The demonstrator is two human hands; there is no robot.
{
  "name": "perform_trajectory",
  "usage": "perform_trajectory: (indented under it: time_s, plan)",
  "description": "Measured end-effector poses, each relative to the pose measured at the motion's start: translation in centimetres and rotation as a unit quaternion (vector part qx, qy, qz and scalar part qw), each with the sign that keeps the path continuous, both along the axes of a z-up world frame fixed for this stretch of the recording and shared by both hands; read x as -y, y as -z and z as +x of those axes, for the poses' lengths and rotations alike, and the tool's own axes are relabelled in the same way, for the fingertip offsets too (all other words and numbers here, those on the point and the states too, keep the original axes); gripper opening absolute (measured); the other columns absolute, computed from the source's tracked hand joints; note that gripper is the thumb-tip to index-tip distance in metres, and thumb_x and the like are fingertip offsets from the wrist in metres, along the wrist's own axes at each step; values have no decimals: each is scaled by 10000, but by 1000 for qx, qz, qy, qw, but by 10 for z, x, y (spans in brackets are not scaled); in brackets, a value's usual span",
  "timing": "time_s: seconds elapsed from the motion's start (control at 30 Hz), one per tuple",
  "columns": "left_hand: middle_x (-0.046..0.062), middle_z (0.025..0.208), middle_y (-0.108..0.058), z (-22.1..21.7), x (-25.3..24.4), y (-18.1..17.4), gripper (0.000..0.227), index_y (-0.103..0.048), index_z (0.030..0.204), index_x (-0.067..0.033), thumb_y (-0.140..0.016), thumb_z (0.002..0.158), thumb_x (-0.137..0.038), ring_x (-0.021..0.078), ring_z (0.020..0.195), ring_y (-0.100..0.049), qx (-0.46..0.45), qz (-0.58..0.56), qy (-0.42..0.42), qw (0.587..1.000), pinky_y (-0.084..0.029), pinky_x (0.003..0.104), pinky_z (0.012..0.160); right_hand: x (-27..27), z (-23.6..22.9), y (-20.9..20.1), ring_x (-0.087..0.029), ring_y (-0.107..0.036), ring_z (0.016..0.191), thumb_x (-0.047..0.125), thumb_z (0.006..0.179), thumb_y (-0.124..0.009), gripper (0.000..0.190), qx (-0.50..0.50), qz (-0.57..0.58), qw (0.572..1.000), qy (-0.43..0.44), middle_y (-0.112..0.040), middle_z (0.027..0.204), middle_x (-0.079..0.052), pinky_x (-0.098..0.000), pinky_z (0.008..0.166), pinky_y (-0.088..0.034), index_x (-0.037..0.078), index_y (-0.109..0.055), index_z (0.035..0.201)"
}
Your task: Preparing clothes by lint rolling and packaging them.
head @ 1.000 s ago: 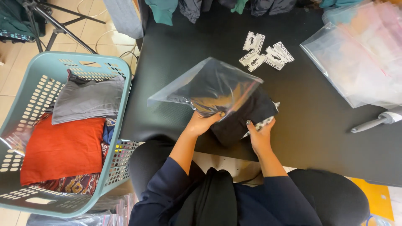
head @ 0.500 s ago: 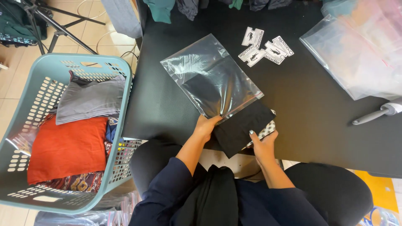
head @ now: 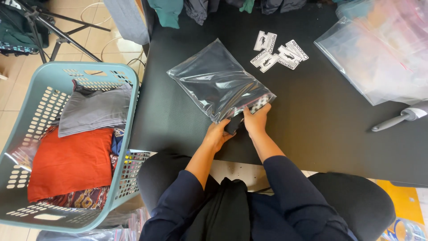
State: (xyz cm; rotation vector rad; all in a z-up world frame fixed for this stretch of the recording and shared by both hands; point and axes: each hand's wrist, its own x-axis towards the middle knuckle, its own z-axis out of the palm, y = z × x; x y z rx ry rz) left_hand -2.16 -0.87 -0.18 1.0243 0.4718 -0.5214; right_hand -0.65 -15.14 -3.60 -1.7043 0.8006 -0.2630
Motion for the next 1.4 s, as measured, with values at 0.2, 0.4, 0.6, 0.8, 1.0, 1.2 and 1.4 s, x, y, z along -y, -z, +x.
perform_trajectory:
  time_s: [0.2,0.4,0.6,0.8,1.0,1.2,1.4]
  plan:
    - [306,1192,-647,5,-1,21,763,-285,1561,-50,-708,946,-207,429,1026,-729,1,-27,5,1000,-528,576,980,-15,28,4,-479,-614,1228,297,906,-757,749,-24,-67,997,-16,-607,1291,-350,-545,1040,-530,96,-253,1423]
    - [302,1157,-670,21,-9,40,755,-369,1501,22,-769,861,-10,402,978,-731,87,95,49,990,-600,536,872,20,4,-14,-416,-662,925,199,836,-759,696,5,16,997,-77,-643,1111,-336,-463,788,-573,-12,-349,1357]
    - [279,1167,-672,38,-18,53,763,-289,1540,-24,-705,901,12,378,946,-743,85,86,90,989,-626,513,831,116,26,36,-272,-712,698,-4,819,-731,215,176,-89,980,30,-651,861,-204,-326,542,-625,-6,-624,1005]
    - [284,1162,-690,44,-19,38,712,-304,1513,-1,-700,922,-29,374,925,-753,73,88,120,986,-631,518,808,184,100,20,-369,-515,1245,246,764,-856,720,91,-431,897,45,-476,1317,-158,-509,991,-482,50,-502,1360]
    - [295,1137,-706,48,-18,33,643,-358,1468,20,-694,920,-13,391,912,-761,43,77,117,989,-647,510,774,184,143,-46,-267,-91,1589,612,913,-557,941,-189,-375,905,-60,-168,1732,-71,-610,1187,-93,188,-178,1663]
    - [313,1125,-703,53,-18,28,626,-360,1453,45,-687,921,-1,408,919,-756,39,67,127,989,-639,526,775,199,155,-17,-248,-173,1592,507,1002,-445,729,-201,-416,880,-110,-248,1727,-77,-691,1196,16,185,-326,1644]
    - [308,1078,-710,55,-17,44,646,-347,1464,25,-701,926,-28,404,919,-756,59,56,128,988,-636,514,783,234,148,59,-320,-580,1217,331,873,-771,535,13,-538,843,4,-594,1288,-108,-540,1008,-395,118,-580,1325]
